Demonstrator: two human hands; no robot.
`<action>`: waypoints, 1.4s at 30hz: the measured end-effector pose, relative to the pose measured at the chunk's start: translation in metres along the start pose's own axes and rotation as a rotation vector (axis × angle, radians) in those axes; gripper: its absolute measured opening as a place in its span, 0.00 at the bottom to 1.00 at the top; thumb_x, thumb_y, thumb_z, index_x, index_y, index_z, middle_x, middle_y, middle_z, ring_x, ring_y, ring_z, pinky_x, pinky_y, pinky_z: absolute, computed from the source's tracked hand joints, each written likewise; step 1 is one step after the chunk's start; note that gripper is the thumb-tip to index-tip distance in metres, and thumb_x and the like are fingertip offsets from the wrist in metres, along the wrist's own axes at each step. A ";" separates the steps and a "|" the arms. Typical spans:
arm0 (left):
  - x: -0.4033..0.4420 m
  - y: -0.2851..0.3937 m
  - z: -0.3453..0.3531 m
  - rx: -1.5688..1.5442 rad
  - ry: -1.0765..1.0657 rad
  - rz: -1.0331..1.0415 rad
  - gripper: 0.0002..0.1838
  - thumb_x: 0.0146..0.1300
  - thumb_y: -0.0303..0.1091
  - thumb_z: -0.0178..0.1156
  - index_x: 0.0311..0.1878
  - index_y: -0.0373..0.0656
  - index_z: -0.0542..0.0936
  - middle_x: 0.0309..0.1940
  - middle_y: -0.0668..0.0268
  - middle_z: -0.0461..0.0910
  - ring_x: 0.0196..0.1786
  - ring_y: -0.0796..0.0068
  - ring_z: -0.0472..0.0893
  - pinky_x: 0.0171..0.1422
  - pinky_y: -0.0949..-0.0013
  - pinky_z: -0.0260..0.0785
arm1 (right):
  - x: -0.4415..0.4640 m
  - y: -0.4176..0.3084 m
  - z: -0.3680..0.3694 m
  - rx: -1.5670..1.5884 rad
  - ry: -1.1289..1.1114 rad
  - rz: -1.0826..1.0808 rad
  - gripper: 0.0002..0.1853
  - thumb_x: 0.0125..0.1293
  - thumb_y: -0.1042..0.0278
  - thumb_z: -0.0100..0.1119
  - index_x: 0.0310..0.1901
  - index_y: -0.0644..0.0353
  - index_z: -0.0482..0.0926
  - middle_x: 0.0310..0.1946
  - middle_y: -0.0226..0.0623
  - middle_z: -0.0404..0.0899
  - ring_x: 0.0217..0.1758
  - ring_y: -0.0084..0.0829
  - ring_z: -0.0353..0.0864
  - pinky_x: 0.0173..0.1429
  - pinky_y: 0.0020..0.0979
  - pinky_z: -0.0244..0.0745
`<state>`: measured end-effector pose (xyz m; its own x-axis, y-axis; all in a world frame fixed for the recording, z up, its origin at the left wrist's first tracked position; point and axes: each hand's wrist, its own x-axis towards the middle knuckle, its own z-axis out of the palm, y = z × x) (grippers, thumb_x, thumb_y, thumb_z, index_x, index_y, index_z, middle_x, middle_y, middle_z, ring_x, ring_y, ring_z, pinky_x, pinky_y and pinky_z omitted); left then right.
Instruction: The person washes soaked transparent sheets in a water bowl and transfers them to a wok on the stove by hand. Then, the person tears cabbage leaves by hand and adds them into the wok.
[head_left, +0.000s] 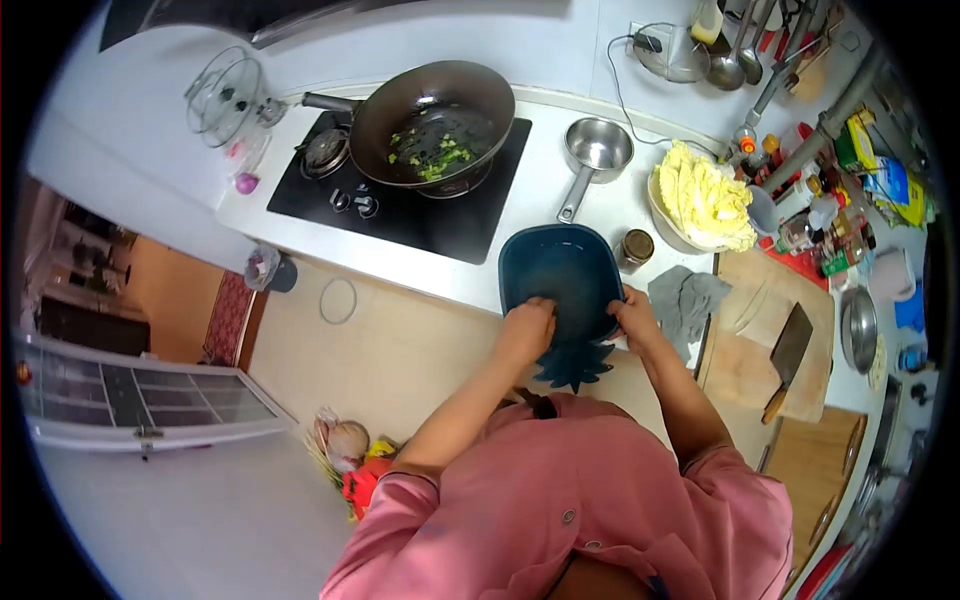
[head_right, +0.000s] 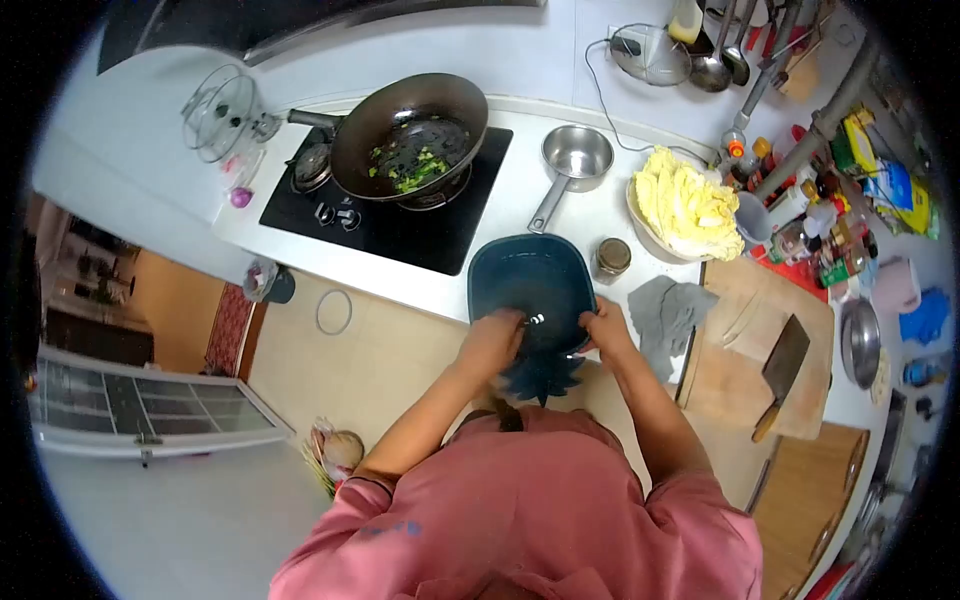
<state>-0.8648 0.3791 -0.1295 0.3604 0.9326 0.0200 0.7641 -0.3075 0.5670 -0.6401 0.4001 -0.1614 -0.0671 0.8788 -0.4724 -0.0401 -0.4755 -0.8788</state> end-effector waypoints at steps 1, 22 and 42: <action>0.006 -0.010 -0.003 -0.001 0.012 -0.021 0.14 0.62 0.29 0.56 0.49 0.34 0.78 0.47 0.45 0.78 0.43 0.46 0.81 0.49 0.54 0.75 | 0.004 -0.003 0.007 -0.010 0.010 0.001 0.18 0.53 0.78 0.49 0.47 0.64 0.79 0.27 0.35 0.77 0.21 0.29 0.77 0.17 0.29 0.77; 0.082 -0.053 0.018 0.255 -0.351 -0.142 0.28 0.54 0.34 0.66 0.59 0.40 0.71 0.57 0.47 0.69 0.53 0.45 0.78 0.52 0.52 0.76 | 0.040 -0.001 0.087 -1.120 0.184 -0.528 0.26 0.56 0.77 0.57 0.60 0.63 0.71 0.56 0.57 0.72 0.57 0.59 0.72 0.61 0.46 0.72; 0.079 -0.048 -0.034 0.105 -0.199 0.063 0.09 0.58 0.24 0.56 0.42 0.42 0.79 0.41 0.52 0.79 0.44 0.49 0.80 0.49 0.54 0.74 | 0.039 -0.038 0.091 -0.865 0.238 -0.576 0.12 0.57 0.79 0.53 0.43 0.61 0.79 0.36 0.53 0.81 0.38 0.54 0.81 0.42 0.47 0.77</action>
<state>-0.8915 0.4740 -0.1270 0.4998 0.8584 -0.1156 0.7843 -0.3919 0.4810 -0.7322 0.4484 -0.1401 -0.0639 0.9918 0.1110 0.7240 0.1226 -0.6788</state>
